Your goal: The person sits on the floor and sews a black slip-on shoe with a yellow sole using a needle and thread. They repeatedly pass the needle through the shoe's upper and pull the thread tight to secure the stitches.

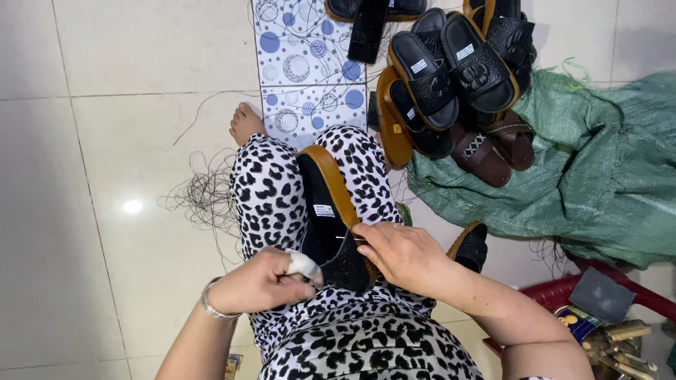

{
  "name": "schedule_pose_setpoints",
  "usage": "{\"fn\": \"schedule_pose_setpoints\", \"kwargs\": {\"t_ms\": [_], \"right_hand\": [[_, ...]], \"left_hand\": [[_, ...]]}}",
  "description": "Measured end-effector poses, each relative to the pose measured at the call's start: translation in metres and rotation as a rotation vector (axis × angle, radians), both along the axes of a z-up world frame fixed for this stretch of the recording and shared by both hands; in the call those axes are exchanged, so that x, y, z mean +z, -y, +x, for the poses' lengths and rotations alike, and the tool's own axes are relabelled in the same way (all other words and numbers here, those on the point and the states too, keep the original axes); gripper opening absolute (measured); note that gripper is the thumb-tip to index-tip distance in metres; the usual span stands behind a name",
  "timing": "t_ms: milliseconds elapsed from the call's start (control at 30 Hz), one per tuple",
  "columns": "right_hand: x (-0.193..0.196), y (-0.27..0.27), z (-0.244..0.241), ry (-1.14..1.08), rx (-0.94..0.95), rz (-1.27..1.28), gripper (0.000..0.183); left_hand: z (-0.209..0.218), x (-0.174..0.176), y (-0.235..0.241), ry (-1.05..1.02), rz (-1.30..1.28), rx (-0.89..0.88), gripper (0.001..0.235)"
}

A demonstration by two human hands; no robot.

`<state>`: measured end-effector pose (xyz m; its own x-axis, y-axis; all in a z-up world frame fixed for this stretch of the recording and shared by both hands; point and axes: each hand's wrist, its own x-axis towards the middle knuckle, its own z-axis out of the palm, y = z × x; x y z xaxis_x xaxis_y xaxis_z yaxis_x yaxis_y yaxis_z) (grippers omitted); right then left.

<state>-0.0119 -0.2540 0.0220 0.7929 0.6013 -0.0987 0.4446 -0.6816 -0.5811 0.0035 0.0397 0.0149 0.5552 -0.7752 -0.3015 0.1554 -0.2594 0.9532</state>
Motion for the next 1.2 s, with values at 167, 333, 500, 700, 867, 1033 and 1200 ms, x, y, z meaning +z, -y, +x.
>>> {"fn": "schedule_pose_setpoints", "kwargs": {"t_ms": [167,333,500,700,867,1033,1200], "right_hand": [[-0.006,0.003,-0.003,0.004,-0.013,0.063,0.033],[-0.008,0.002,-0.004,0.038,-0.021,0.075,0.032],[0.012,0.011,0.003,0.108,-0.021,0.078,0.029],[0.042,0.089,0.016,-0.263,-0.12,-0.254,0.025],[0.004,0.052,0.008,-0.421,-0.318,0.491,0.031],[-0.045,0.03,-0.021,-0.111,-0.239,0.291,0.01],[-0.037,0.028,-0.011,0.088,-0.095,0.003,0.018]], "left_hand": [[0.005,-0.005,0.03,-0.273,-0.606,0.278,0.007],[-0.005,-0.029,0.042,-0.122,-0.351,0.447,0.006],[-0.012,-0.014,0.055,0.165,0.202,0.282,0.015],[-0.008,-0.026,0.04,0.143,0.266,0.511,0.034],[-0.003,-0.016,0.027,0.254,0.209,0.979,0.028],[-0.009,-0.017,0.028,0.291,0.143,0.92,0.03],[-0.014,-0.023,0.029,0.302,0.119,0.904,0.031]]}}
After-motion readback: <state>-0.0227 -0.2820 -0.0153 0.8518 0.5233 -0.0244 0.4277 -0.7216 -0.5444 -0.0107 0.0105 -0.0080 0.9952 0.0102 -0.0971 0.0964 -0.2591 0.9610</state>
